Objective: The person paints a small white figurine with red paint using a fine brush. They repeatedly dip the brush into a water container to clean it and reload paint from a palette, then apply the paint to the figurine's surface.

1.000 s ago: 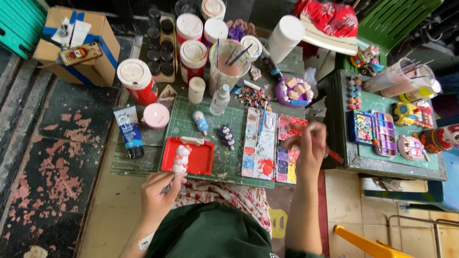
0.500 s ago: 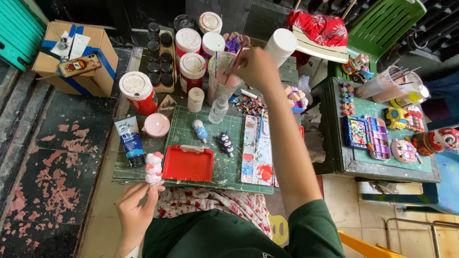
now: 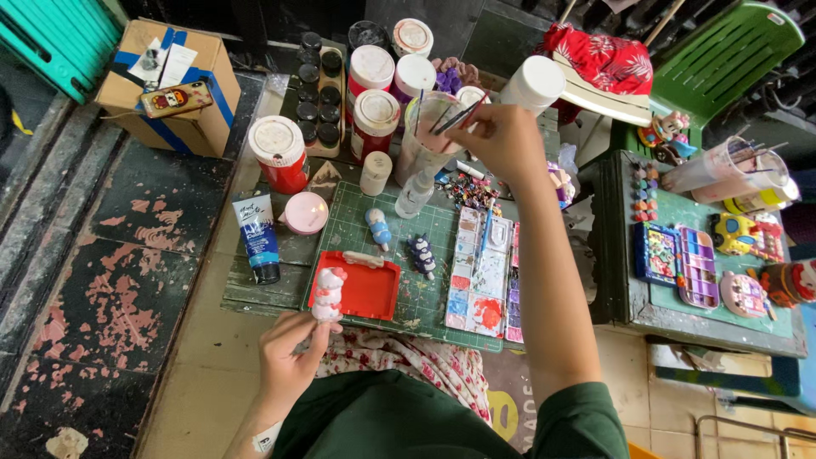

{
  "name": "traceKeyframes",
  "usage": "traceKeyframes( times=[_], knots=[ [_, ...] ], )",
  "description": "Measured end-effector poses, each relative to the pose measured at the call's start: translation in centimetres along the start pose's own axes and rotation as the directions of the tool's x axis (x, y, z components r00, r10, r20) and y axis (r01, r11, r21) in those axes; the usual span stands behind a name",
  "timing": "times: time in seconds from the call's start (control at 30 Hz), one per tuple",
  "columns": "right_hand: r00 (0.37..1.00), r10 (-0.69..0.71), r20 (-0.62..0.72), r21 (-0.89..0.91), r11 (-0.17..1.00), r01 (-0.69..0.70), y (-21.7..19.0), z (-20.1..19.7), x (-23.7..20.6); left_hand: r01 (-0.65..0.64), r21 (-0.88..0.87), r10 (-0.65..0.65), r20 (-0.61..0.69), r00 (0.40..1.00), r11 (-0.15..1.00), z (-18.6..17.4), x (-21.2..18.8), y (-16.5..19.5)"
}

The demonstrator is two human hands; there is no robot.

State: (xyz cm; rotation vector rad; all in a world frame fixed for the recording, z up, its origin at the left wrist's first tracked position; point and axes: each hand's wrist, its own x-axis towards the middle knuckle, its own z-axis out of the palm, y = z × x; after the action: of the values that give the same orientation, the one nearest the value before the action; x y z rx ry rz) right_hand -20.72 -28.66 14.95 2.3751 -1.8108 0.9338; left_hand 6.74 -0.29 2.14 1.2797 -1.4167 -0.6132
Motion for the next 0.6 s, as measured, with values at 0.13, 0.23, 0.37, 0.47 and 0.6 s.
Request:
traceKeyframes(
  times=[0.13, 0.23, 0.37, 0.47, 0.6],
  knots=[
    [0.975, 0.086, 0.206, 0.126, 0.985, -0.114, 0.4, -0.4, -0.3, -0.019, 0.000, 0.019, 0.000, 1.000, 1.000, 0.3, 0.2, 0.2],
    [0.997, 0.011, -0.079, 0.027, 1.000, -0.009, 0.3, -0.1, -0.8, -0.032, -0.001, 0.032, 0.008, 0.999, 0.999, 0.4, 0.0, 0.3],
    [0.981, 0.012, 0.195, 0.211, 0.976, -0.054, 0.3, 0.1, -0.6, -0.045, -0.005, 0.045, -0.002, 0.999, 0.999, 0.7, -0.2, 0.4],
    [0.999, -0.028, 0.016, 0.069, 0.997, 0.027, 0.3, 0.4, -0.6, -0.047, -0.003, 0.047, 0.001, 0.999, 0.999, 0.8, -0.1, 0.4],
    [0.999, 0.003, 0.050, 0.128, 0.992, -0.009, 0.5, 0.6, -0.6, -0.051, -0.006, 0.051, 0.002, 0.999, 0.999, 0.6, 0.0, 0.5]
  ],
)
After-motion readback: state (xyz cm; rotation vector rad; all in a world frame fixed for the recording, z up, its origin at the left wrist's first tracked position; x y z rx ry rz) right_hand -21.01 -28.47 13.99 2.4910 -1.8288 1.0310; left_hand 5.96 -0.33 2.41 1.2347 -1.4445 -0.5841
